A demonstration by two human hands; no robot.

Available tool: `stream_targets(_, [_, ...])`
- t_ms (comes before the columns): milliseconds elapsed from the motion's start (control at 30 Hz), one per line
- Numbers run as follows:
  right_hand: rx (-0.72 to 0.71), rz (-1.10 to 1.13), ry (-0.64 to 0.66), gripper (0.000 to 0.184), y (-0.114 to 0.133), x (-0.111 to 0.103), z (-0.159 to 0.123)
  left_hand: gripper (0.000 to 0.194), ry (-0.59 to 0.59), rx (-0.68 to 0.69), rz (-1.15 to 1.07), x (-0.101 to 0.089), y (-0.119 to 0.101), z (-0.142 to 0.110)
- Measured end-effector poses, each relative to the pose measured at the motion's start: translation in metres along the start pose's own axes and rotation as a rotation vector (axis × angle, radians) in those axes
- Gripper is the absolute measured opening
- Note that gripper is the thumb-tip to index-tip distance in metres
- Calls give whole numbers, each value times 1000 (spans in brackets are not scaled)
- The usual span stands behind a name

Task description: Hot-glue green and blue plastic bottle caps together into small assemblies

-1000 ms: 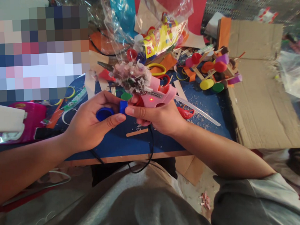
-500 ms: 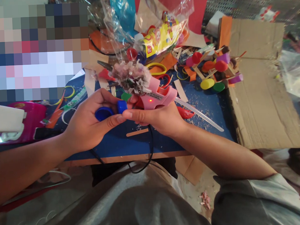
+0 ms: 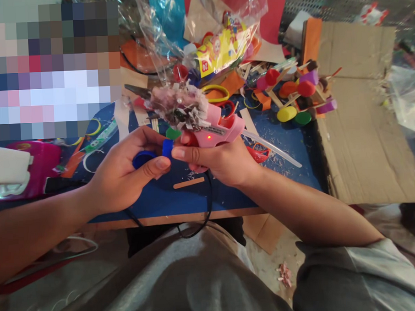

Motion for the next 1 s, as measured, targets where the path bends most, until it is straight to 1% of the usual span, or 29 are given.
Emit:
stream_targets(167, [5, 38, 13, 71, -1, 1, 1, 44, 4, -13, -56, 2, -3, 1])
stream_targets(267, [-4, 42, 47, 69, -1, 3, 0, 44, -9, -17, -83, 2, -2, 1])
stream_targets(367, [-64, 48, 66, 65, 1, 3, -3, 44, -41, -6, -84, 0, -2, 1])
stream_targets(467, [-123, 11, 28, 63, 0, 1, -4, 44, -69, 15, -28, -4, -2, 2])
stream_targets(567, [-115, -20, -14, 65, -2, -2, -2, 44, -84, 21, 18, -6, -1, 2])
stream_targets(667, [-92, -36, 6, 68, -2, -2, 0, 46, -89, 3, 32, -5, 0, 1])
stream_targets(767, [-77, -42, 28, 67, 1, -1, -1, 48, -59, -16, 19, -1, 1, 0])
stream_targets(900, [-59, -11, 20, 68, 2, -1, -1, 49, -13, -15, -18, 3, 1, 0])
stream_targets(1000, [-47, 6, 42, 69, 0, 0, -1, 48, 42, -29, -132, 7, 3, 1])
Point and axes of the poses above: each hand's wrist, its own z-axis towards the middle knuckle, its own x-axis out of the palm, y = z × x, the point moved 7 cm from there along z, towards the middle knuckle, and after that the axes turned 1 degree about x, right-handed, at the moved point
